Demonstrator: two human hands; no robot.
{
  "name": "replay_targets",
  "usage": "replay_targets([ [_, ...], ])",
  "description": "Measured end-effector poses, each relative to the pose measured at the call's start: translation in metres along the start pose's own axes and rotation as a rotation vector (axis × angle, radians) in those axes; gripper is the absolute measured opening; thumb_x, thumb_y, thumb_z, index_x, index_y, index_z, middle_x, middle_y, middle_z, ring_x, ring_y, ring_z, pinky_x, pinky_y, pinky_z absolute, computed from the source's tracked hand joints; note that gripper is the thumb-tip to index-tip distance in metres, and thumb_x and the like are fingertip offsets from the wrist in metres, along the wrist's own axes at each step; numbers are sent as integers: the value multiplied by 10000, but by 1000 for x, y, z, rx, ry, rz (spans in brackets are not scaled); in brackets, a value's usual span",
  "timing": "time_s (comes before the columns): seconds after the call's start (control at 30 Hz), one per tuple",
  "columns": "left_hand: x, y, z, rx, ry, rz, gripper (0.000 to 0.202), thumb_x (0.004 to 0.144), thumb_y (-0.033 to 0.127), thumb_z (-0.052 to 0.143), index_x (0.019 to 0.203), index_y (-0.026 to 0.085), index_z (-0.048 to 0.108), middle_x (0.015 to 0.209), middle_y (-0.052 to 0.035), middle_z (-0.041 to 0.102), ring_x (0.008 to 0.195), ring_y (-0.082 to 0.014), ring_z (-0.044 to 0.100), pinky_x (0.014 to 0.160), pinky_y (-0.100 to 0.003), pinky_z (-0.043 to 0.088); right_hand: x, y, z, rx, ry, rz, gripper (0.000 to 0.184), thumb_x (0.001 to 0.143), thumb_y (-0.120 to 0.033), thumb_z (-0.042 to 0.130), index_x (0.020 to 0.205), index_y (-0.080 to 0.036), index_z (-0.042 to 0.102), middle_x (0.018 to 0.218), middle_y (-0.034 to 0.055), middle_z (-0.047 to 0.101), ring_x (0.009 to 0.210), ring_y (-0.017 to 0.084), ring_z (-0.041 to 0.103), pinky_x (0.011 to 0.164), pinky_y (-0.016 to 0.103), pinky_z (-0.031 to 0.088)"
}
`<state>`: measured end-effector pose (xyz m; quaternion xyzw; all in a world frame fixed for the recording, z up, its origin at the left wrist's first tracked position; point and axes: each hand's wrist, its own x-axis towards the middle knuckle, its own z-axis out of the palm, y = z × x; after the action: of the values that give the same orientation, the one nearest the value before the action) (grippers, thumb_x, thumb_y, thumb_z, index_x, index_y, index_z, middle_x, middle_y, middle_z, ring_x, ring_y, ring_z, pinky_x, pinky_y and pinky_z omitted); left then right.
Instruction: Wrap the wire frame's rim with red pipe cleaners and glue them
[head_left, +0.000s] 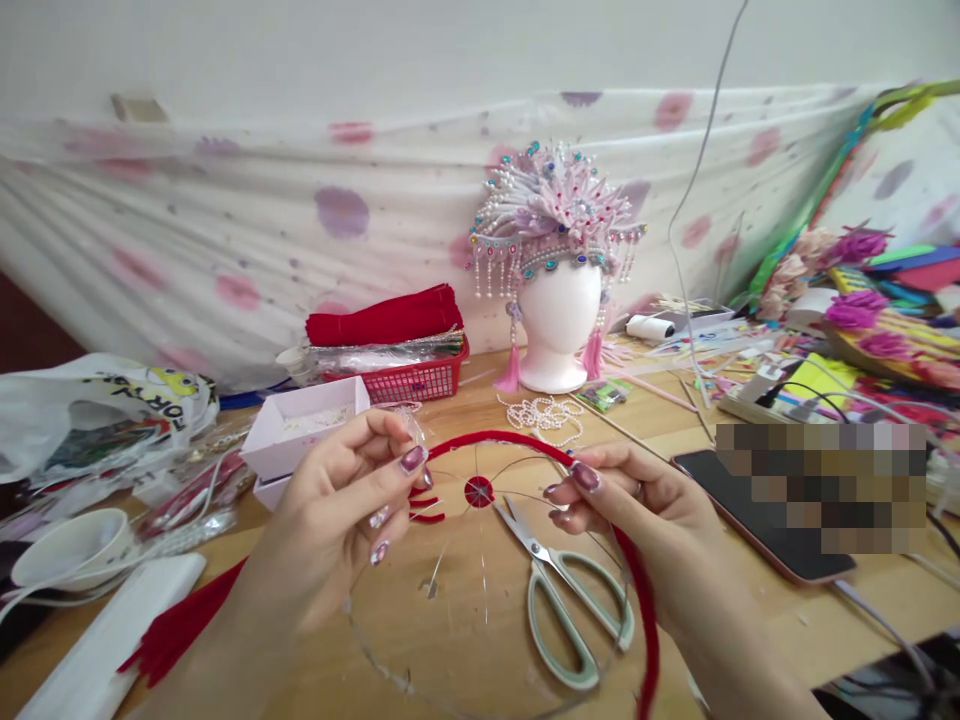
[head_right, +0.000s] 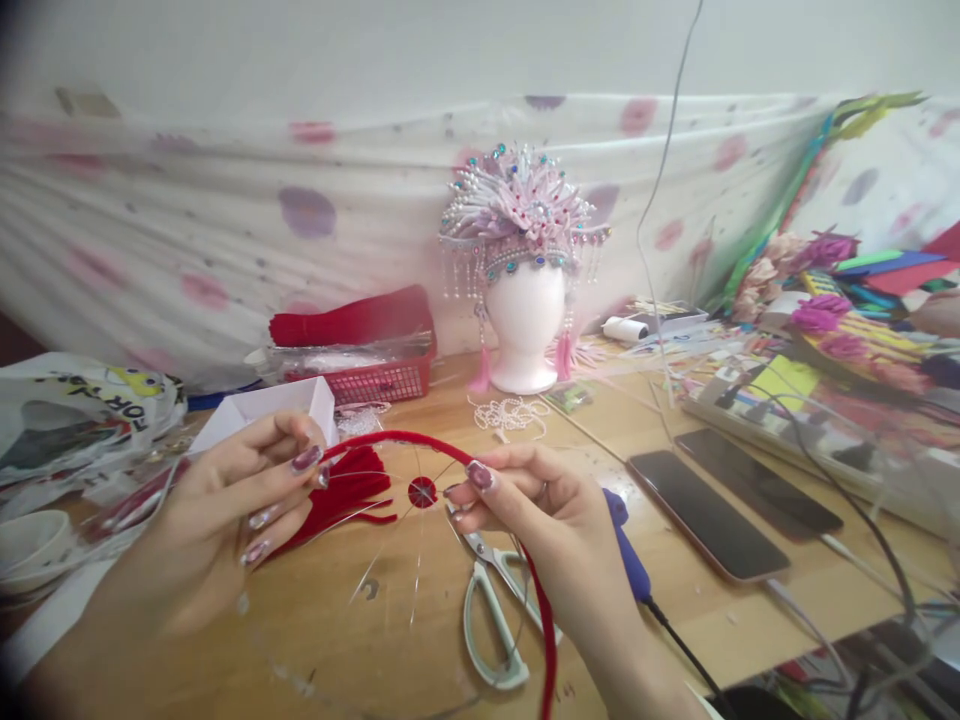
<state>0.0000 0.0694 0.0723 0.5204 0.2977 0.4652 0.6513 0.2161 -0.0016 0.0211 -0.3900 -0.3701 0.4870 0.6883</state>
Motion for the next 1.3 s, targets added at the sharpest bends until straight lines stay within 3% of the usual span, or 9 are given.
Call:
replay_targets([
  [0.33, 4, 1, -3, -43, -31, -13, 275, 646, 251, 886, 740, 196, 634, 708, 58, 569, 375, 11, 306, 287, -111, 229, -5, -1, 10, -198, 29, -147, 214, 838, -395, 802, 906, -198, 750, 649, 41, 753, 480, 142, 683, 437, 211, 587],
  [0.5, 4, 0, -4, -63, -43, -94, 308, 665, 249, 886, 821, 187, 628, 646, 71, 558, 381, 6, 290, 301, -103, 268, -3, -1, 11, -304, 81, -186, 224, 844, -412, 786, 847, -192, 750, 588, 21, 707, 408, 109, 606, 355, 171, 491],
  [0.63, 7, -1, -10, 16, -70, -136, 366, 689, 324, 884, 913, 184, 631, 607, 65, 574, 435, -44, 446, 353, -120, 371, 0, -1, 10, -402, 125, -194, 268, 849, -446, 768, 821, -179, 753, 549, 9, 674, 325, 67, 488, 289, 155, 398],
  [0.77, 13, -1, -20, 171, -96, -107, 352, 726, 334, 858, 963, 181, 647, 670, 12, 676, 524, -111, 613, 392, -146, 420, 4, 0, 6, -466, 152, -218, 300, 846, -473, 758, 836, -173, 758, 634, 41, 728, 298, 61, 446, 257, 177, 369],
  [0.93, 17, 4, -35, 309, -216, -99, 333, 783, 334, 821, 1050, 192, 681, 750, -51, 771, 562, -134, 670, 470, -177, 490, 9, -2, 3, -546, 115, -247, 310, 872, -486, 723, 831, -180, 744, 588, 19, 697, 291, 56, 435, 264, 169, 332],
  [1.07, 17, 8, -47, 418, -345, -163, 391, 877, 455, 712, 1193, 228, 669, 765, -98, 803, 587, -189, 720, 426, -188, 459, 10, -4, 1, -662, 69, -299, 270, 918, -441, 670, 857, -189, 745, 599, 8, 696, 312, 67, 456, 284, 184, 327],
  [1.13, 18, 9, -52, 489, -388, -169, 375, 897, 505, 664, 1150, 230, 698, 723, -100, 800, 579, -203, 725, 431, -200, 468, 10, -5, -1, -740, 24, -357, 221, 943, -384, 640, 901, -201, 757, 613, -2, 705, 329, 71, 478, 309, 191, 344],
  [1.2, 20, 12, -55, 614, -336, -93, 306, 876, 496, 684, 1016, 232, 752, 721, -89, 803, 593, -198, 728, 478, -208, 500, 10, -8, -1, -826, -51, -442, 181, 959, -325, 618, 934, -222, 764, 618, -17, 715, 347, 78, 506, 357, 201, 390],
  [1.3, 21, 18, -58, 785, -133, 162, 182, 809, 420, 762, 861, 250, 803, 822, -60, 815, 658, -181, 721, 539, -204, 511, 12, -17, 1, -970, -196, -605, 167, 961, -245, 606, 968, -245, 773, 646, -21, 746, 437, 105, 603, 479, 219, 464],
])
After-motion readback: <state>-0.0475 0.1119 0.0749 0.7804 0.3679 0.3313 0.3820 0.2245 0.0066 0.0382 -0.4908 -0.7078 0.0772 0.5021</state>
